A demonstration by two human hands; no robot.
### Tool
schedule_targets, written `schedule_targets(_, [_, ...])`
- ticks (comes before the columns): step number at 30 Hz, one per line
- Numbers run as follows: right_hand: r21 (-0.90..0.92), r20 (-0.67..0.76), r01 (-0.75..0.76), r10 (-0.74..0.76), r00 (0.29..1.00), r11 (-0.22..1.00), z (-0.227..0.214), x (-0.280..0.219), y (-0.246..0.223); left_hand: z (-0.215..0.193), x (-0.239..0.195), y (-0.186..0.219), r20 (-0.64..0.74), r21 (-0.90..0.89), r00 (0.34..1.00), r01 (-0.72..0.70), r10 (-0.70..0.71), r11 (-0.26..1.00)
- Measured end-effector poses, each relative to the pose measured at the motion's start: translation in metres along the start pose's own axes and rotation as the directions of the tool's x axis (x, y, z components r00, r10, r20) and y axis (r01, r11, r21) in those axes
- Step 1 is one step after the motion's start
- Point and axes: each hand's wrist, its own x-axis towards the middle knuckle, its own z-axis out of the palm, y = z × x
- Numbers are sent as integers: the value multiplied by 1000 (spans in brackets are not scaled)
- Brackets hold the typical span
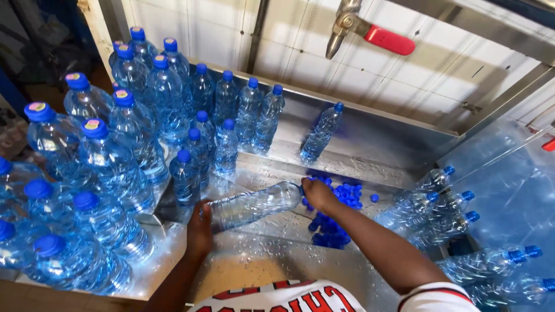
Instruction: Filling plastic bottles with water from a tap, capping them, and placing them into large plastic bags.
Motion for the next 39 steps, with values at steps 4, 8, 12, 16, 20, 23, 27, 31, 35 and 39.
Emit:
schedule_targets(4, [356, 158, -284, 242, 957, 890, -11, -6, -47, -9, 13, -29, 38, 45, 920, -391, 389, 919])
schedule_targets(8, [534, 31, 74, -108, 994, 842, -12, -1, -124, -10, 18, -39, 180, 92, 977, -129, 111, 987])
schedule_targets(12, [-149, -15, 389, -395, 918, 909, 28, 15, -206, -6, 19, -17, 154, 64, 980, 115, -124, 991])
schedule_targets(16, [-313, -61, 388, -426, 903, 867, 69, 76, -210, -26, 4, -6, 135, 17, 971, 194, -195, 981])
schedule_targets(20, [-212, -104, 425, -453, 886, 880, 73, 94, -223, -35, 1, -16, 140, 116, 952, 258, -273, 959])
schedule_targets(23, [-103, -60, 505, -513, 857, 857, 71, 117, -210, -37, -6, 0, 141, 170, 945, 270, -294, 948])
schedule_targets(27, [-97, -76, 548, -556, 828, 831, 56, 153, -122, -29, 3, 16, 170, 143, 961, 197, -220, 970])
schedule_targets(31, [-401, -65, 317, -371, 926, 860, 70, 172, 99, -5, 11, 18, 244, 158, 952, 149, -185, 976])
schedule_targets(35, [-671, 45, 210, -243, 969, 711, 116, 201, 208, 24, 11, 22, 315, 177, 929, 146, -196, 973])
schedule_targets(39, [-663, 7, 296, -390, 921, 687, 157, 188, 244, 57, 2, 6, 318, 322, 929, 80, -187, 943])
